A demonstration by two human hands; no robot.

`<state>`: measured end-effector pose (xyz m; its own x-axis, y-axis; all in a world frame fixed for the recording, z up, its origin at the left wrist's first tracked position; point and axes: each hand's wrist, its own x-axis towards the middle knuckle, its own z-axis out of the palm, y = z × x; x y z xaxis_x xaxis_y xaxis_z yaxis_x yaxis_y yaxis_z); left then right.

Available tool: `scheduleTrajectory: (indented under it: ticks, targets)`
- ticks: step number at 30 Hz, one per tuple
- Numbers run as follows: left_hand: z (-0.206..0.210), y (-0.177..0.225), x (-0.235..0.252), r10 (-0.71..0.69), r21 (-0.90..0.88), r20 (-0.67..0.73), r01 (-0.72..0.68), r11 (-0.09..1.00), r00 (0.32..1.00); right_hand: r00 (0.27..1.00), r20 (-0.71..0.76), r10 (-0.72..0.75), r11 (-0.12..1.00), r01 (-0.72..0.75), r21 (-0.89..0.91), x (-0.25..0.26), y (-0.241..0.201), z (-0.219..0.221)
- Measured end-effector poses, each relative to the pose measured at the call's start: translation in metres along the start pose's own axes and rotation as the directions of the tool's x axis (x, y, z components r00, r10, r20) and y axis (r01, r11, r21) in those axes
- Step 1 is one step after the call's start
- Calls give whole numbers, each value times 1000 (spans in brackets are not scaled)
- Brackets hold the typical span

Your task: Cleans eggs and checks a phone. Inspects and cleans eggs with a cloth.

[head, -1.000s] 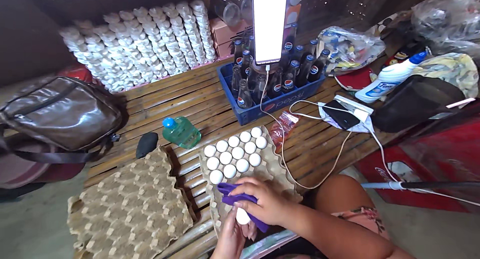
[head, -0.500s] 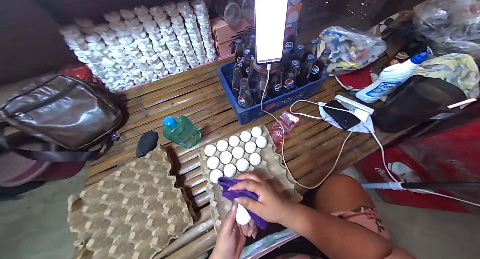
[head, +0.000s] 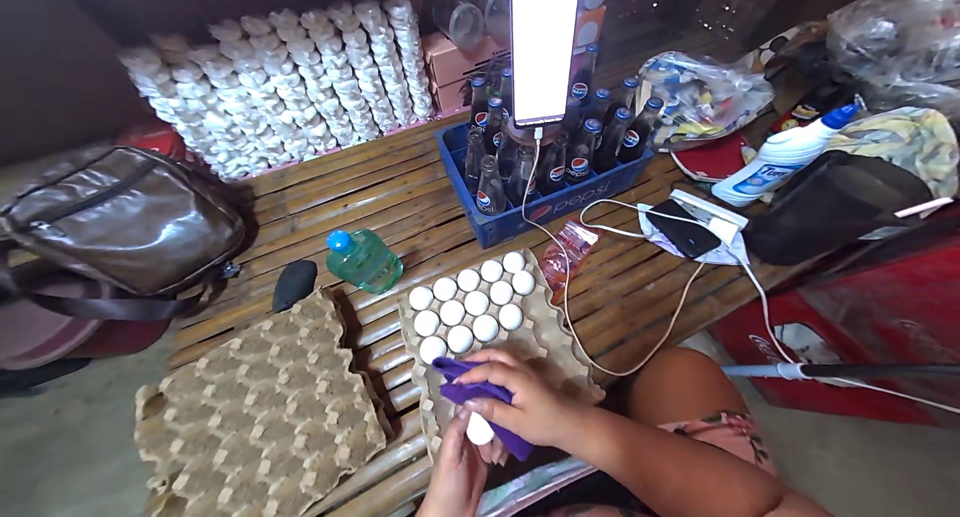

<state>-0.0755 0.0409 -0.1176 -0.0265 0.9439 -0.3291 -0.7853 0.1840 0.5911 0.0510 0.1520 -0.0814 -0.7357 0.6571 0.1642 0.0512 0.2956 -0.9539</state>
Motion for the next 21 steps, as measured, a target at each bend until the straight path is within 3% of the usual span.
scheduleTrajectory:
  ticks: [5,10,12,21]
  targets:
    - [-6,-4,2,11,101,81,-19,995,997,998,-55,31,1000,-31,3,1,1,-1]
    - [4,2,0,28,27,-168,-23,999,985,996,49,-72,993,77,-92,-3,-3,5]
    - [2,3,1,28,-2,-204,-29,1000,979,991,80,-106,982,118,-148,-3,-2,7]
    - [0,-4,0,33,101,6,-33,994,999,998,-52,35,999,-35,7,0,3,1]
